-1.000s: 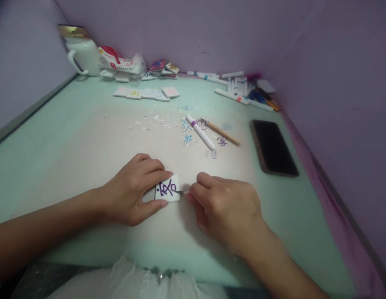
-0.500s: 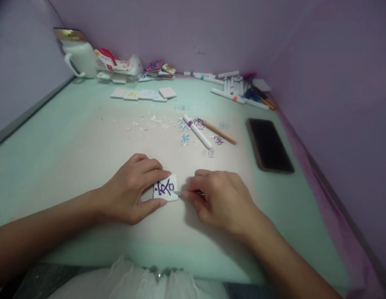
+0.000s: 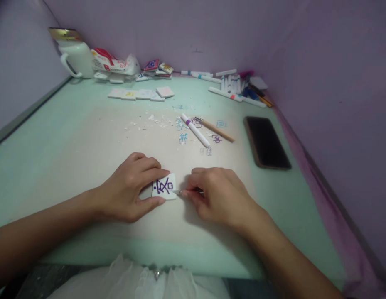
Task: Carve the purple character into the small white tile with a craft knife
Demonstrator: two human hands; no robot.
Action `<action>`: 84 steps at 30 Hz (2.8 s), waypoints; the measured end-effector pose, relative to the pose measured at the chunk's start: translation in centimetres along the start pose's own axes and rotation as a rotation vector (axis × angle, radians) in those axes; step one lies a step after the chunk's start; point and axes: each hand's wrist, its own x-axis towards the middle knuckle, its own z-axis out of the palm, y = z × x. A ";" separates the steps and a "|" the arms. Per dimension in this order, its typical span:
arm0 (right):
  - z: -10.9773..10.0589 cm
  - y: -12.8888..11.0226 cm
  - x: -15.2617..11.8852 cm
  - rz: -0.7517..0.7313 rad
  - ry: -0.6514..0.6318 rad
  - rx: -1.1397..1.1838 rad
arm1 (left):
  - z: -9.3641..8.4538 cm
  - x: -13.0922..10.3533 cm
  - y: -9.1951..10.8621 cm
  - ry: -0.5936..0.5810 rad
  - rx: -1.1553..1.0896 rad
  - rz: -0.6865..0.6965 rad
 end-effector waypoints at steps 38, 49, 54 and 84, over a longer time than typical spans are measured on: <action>1.5 -1.2 -1.6 -0.141 0.387 -0.351 | 0.3 -0.1 0.0 0.037 0.030 -0.006; 1.5 -1.3 -1.6 -0.146 0.386 -0.352 | 0.3 -0.1 0.2 0.028 0.021 -0.010; 1.6 -2.0 -1.7 -0.133 0.407 -0.421 | 0.2 0.0 0.1 0.039 0.016 -0.009; 1.2 -1.3 -1.6 0.119 0.611 0.236 | -0.6 -0.3 -0.7 0.139 -0.010 0.093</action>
